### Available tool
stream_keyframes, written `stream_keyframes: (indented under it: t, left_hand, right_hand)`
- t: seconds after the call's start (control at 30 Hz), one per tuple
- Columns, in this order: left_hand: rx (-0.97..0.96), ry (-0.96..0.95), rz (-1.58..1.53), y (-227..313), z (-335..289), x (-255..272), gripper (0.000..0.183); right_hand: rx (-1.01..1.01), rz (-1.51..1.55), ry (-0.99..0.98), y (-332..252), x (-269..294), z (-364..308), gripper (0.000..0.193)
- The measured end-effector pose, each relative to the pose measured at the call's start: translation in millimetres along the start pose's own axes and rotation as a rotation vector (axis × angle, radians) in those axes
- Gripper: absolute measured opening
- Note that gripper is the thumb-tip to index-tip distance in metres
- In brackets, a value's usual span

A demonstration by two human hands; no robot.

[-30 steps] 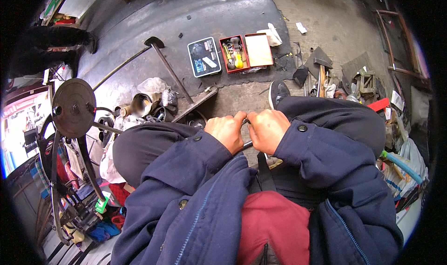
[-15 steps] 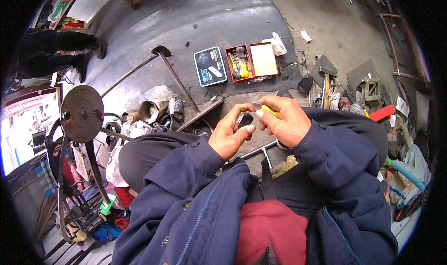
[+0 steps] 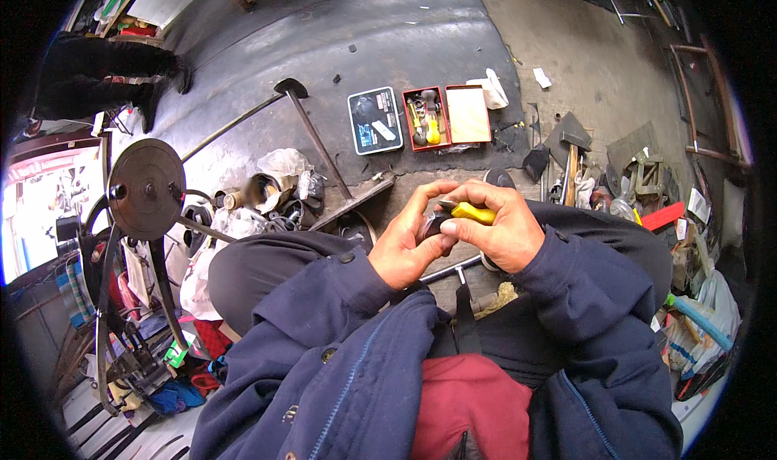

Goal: The person sits on the floor and uses a small screwdriver to pry open a black electronic device. They remove the casing to reveal the internal circuit board and continue to separate the components.

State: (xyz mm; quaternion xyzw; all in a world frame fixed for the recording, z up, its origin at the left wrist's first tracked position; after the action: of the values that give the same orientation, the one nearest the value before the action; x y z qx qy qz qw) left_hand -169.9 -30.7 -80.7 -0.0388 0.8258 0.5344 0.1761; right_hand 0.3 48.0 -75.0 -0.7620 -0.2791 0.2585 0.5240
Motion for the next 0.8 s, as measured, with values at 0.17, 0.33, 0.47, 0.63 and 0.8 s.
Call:
stream_keyframes:
  t: [0.17, 0.33, 0.47, 0.63, 0.8]
  left_hand:
    - [-0.015, 0.063, 0.118, 5.0, -5.1, -1.6, 0.065]
    - [-0.106, 0.114, 0.345, 6.6, -5.9, -1.5, 0.068]
    - [-0.108, 0.102, 0.431, 5.2, -6.2, -0.8, 0.068]
    - [-0.089, 0.085, 0.53, 1.6, -7.9, 1.9, 0.069]
    - [-0.134, 0.055, 0.575, -1.4, -8.9, 2.6, 0.07]
  right_hand:
    - [-0.066, 0.219, -0.036, -3.5, -1.8, -1.2, 0.031]
    - [-0.17, 0.28, -0.073, -6.8, 1.9, -1.8, 0.027]
    - [-0.182, 0.333, -0.108, -2.2, 3.1, -0.2, 0.026]
    - [-0.221, 0.374, -0.146, 4.1, 4.9, 0.7, 0.024]
    - [-0.224, 0.37, -0.158, 8.5, 1.3, 0.9, 0.018]
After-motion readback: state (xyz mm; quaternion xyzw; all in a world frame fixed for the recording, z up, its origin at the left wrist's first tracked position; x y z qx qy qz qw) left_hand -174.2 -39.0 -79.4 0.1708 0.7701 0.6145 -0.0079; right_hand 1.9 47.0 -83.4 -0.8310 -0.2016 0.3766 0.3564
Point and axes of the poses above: each hand's wrist, its own z-axis towards the middle knuckle, its own x-axis out of the back of the hand, y = z × x, the point moved 1 cm from there along z, towards the middle knuckle, and after that the axes turned 2 degrees about x, right-handed, at the moved point
